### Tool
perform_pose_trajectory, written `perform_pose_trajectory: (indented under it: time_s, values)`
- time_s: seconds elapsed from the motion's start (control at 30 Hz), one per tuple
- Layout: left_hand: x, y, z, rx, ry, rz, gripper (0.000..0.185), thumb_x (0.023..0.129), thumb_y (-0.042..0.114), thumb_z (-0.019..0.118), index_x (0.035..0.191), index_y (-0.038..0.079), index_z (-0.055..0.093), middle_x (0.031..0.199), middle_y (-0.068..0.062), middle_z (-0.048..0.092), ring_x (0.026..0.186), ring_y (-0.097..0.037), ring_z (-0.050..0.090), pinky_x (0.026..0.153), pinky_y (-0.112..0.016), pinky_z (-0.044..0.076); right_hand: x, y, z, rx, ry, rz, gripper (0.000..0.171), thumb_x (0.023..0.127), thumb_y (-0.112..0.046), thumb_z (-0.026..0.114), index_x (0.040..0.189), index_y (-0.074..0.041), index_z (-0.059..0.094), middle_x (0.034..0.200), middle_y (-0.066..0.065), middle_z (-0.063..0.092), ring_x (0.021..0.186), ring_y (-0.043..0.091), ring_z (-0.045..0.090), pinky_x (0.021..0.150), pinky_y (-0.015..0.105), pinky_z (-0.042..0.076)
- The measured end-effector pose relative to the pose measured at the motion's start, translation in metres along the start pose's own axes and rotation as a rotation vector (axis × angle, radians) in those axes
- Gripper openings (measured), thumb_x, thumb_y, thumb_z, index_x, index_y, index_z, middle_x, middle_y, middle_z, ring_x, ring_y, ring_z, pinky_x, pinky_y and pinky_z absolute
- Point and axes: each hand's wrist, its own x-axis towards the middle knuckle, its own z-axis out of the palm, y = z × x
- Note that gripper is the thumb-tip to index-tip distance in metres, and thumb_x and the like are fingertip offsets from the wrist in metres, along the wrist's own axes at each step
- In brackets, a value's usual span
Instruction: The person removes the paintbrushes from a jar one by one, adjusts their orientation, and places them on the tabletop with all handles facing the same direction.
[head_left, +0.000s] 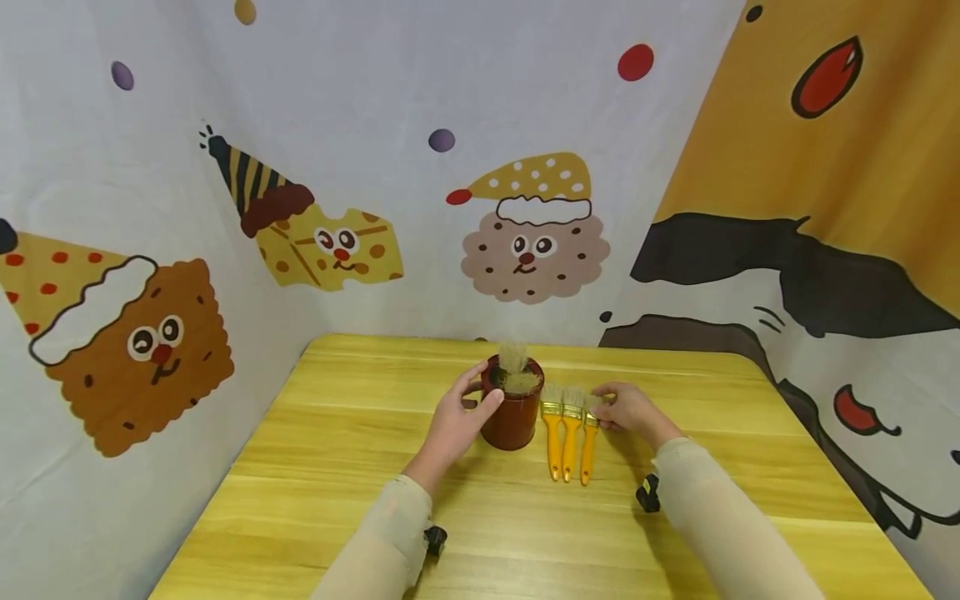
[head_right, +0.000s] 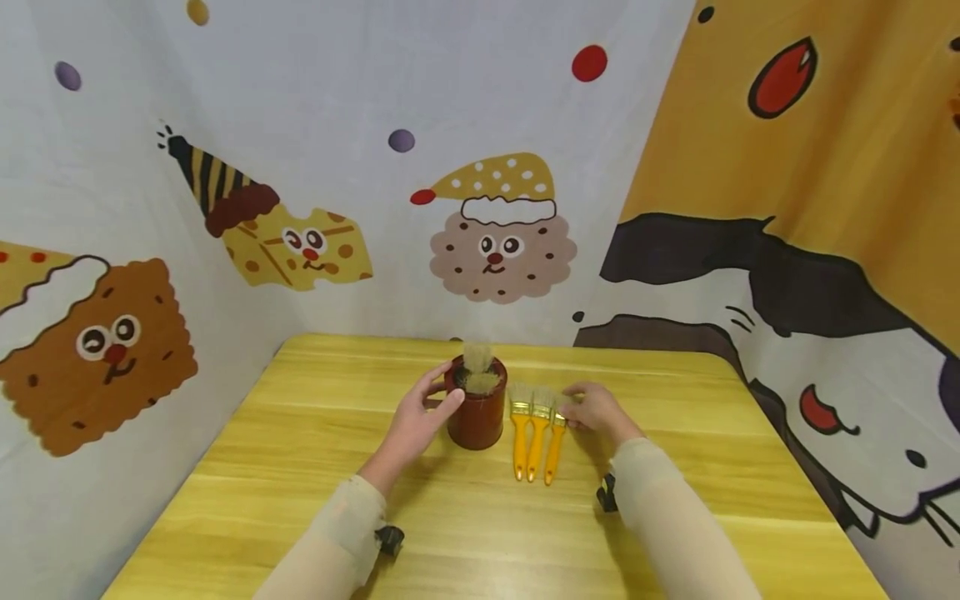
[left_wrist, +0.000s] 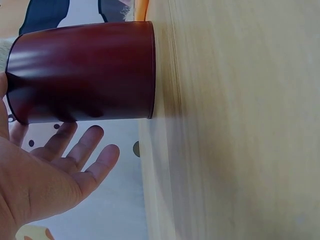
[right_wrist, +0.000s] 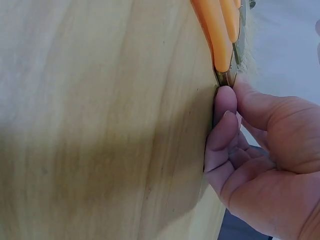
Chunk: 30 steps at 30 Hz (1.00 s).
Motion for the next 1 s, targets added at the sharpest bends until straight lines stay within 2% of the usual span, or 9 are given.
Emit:
perform_pose_trajectory:
  time_s: [0.23,0.47,0.77,1.0]
  values:
    - [-0.0002,-0.0027,-0.0013,-0.007,0.006,0.000,0.064,0.098,0.064,0.068,0.157,0.053,0.045,0.153,-0.003,0.061,0.124,-0.029,0.064,0.103,-0.051,0.056,0.0017,0.0008,0.0056,0.009,0.001,0.010,0.047,0.106,-0.009,0.066,0.150,0.006,0.054,0.097,0.013,0.068,0.079,0.018,0.068,0.073,0.029,0.059]
    - [-0.0005,-0.0036,-0.0017,-0.016,-0.001,0.007,0.064,0.099,0.064,0.068,0.157,0.052,0.045,0.154,-0.003,0.060,0.127,-0.030,0.064,0.105,-0.052,0.055,0.0025,-0.0035,0.0088,-0.014,-0.007,0.028,0.046,0.106,-0.006,0.065,0.149,0.005,0.054,0.094,0.012,0.065,0.079,0.020,0.064,0.072,0.030,0.056]
    - [-0.0024,-0.0017,-0.0010,-0.017,-0.008,-0.007,0.063,0.098,0.066,0.067,0.156,0.055,0.044,0.154,-0.002,0.059,0.125,-0.032,0.063,0.101,-0.052,0.056,-0.0012,-0.0080,0.0036,-0.008,-0.049,0.055,0.046,0.108,-0.006,0.062,0.152,0.003,0.052,0.101,0.015,0.068,0.086,0.022,0.067,0.077,0.033,0.057]
    - [-0.0006,0.0004,0.0007,-0.010,-0.004,-0.006,0.063,0.098,0.065,0.068,0.156,0.056,0.044,0.153,-0.002,0.060,0.124,-0.033,0.063,0.100,-0.052,0.057,0.0010,-0.0073,0.0005,0.006,-0.045,0.066,0.046,0.108,-0.005,0.062,0.152,0.002,0.052,0.104,0.014,0.067,0.087,0.021,0.066,0.079,0.032,0.060]
